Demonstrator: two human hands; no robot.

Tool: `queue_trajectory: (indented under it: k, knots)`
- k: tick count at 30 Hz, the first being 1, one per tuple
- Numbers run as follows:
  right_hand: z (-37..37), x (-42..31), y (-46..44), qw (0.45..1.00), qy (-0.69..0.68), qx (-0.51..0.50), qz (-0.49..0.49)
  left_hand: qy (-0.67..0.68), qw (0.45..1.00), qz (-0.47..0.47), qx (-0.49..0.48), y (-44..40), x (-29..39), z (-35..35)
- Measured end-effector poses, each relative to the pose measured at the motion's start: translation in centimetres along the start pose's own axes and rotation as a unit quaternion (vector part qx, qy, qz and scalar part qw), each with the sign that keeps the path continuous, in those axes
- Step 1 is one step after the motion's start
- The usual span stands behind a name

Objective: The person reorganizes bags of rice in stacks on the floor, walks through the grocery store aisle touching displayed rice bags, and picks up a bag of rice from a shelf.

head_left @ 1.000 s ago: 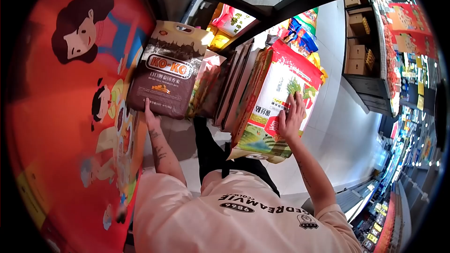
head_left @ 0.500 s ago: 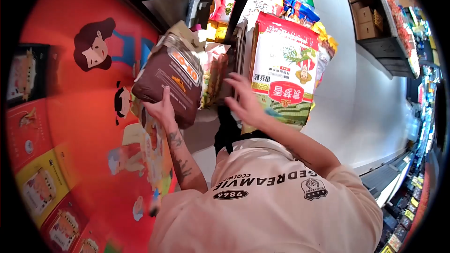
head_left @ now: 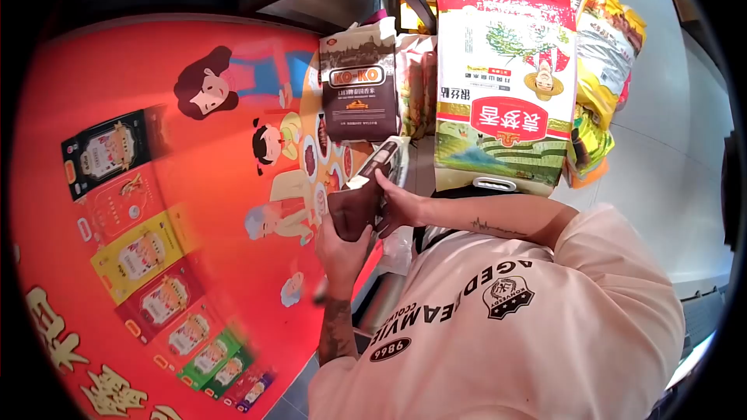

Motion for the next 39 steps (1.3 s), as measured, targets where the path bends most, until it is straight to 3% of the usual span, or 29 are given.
queue_trajectory:
  k: [2,3,5,9,11,12,14,15,16,17,18,19,21,23,24,25,27,30,33,36,37,39]
  knots:
    - [2.9,-2.1,2.4,0.998,0.014,-0.031,-0.045,-0.014,0.999,-0.05,-0.012,0.9,1.6,-1.2]
    - [3.2,-1.9,2.4,0.999,0.033,0.0,-0.023,-0.005,0.999,-0.042,0.008,1.6,3.0,-2.7]
    - [4.7,-2.3,2.3,0.992,0.098,-0.067,-0.047,0.019,0.999,-0.017,0.039,2.6,6.6,-5.5]
    - [12.1,-6.9,11.1,0.953,0.115,-0.161,-0.23,0.084,0.98,0.082,0.164,5.7,14.5,-11.2]
    - [13.0,-8.3,15.5,0.943,0.123,-0.118,-0.287,0.158,0.96,0.127,0.194,7.2,16.5,-12.1]
    - [13.4,-8.8,18.2,0.933,0.123,-0.116,-0.319,0.151,0.951,0.158,0.219,8.5,16.4,-12.0]
    - [12.2,-9.8,22.7,0.912,0.148,-0.109,-0.368,0.011,0.937,0.272,0.219,10.4,20.9,-11.8]
    - [10.7,-10.3,24.7,0.902,0.167,-0.102,-0.384,-0.013,0.905,0.358,0.231,10.9,22.9,-11.2]
    - [7.9,-10.9,26.2,0.91,0.169,-0.058,-0.373,-0.011,0.901,0.385,0.198,10.4,23.4,-9.3]
    - [5.2,-12.8,27.8,0.875,0.183,-0.007,-0.449,-0.01,0.894,0.417,0.163,9.7,23.9,-6.8]
    - [1.6,-15.2,29.6,0.812,0.284,0.066,-0.506,-0.006,0.892,0.433,0.13,8.8,24.9,-4.0]
    - [-3.9,-18.4,32.0,0.658,0.495,0.263,-0.503,-0.001,0.887,0.45,0.099,8.1,26.3,-1.2]
    - [-6.6,-22.0,35.9,0.512,0.562,0.422,-0.494,0.038,0.89,0.446,-0.087,6.6,27.7,4.9]
    - [-10.4,-22.0,35.1,0.287,0.627,0.522,-0.502,0.108,0.884,0.451,-0.062,3.8,28.0,6.9]
    - [-9.0,-20.8,35.2,0.261,0.635,0.556,-0.468,0.088,0.897,0.433,-0.009,1.2,27.7,7.4]
    - [-9.8,-20.7,35.3,0.3,0.607,0.569,-0.467,0.065,0.908,0.411,0.043,-1.2,27.1,8.0]
    - [-9.7,-20.4,35.4,0.323,0.563,0.56,-0.515,0.067,0.944,0.312,0.086,-6.7,24.7,10.2]
    - [-10.0,-20.1,35.4,0.325,0.528,0.556,-0.553,0.222,0.954,0.193,-0.059,-11.8,22.2,13.5]
    - [-10.0,-19.9,35.7,0.319,0.504,0.541,-0.593,0.338,0.912,0.208,-0.1,-11.9,22.4,12.9]
    - [-15.3,-20.2,34.6,0.458,0.4,0.548,-0.575,0.393,0.89,0.15,-0.177,-13.0,20.9,14.4]
    - [-11.6,-19.3,35.2,0.487,0.401,0.518,-0.577,0.397,0.887,0.134,-0.196,-13.7,20.8,14.6]
    - [-14.8,-19.6,34.7,0.464,0.407,0.509,-0.601,0.394,0.883,0.191,-0.171,-13.0,21.6,14.0]
Point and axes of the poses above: each hand's wrist, its own y-axis away from the middle knuckle, its own z-axis out of the palm, x = y × z, the point moved 8 cm from there along -y, towards the middle knuckle, and after that the axes turned 6 degrees about -z, right-handed, at the moved point
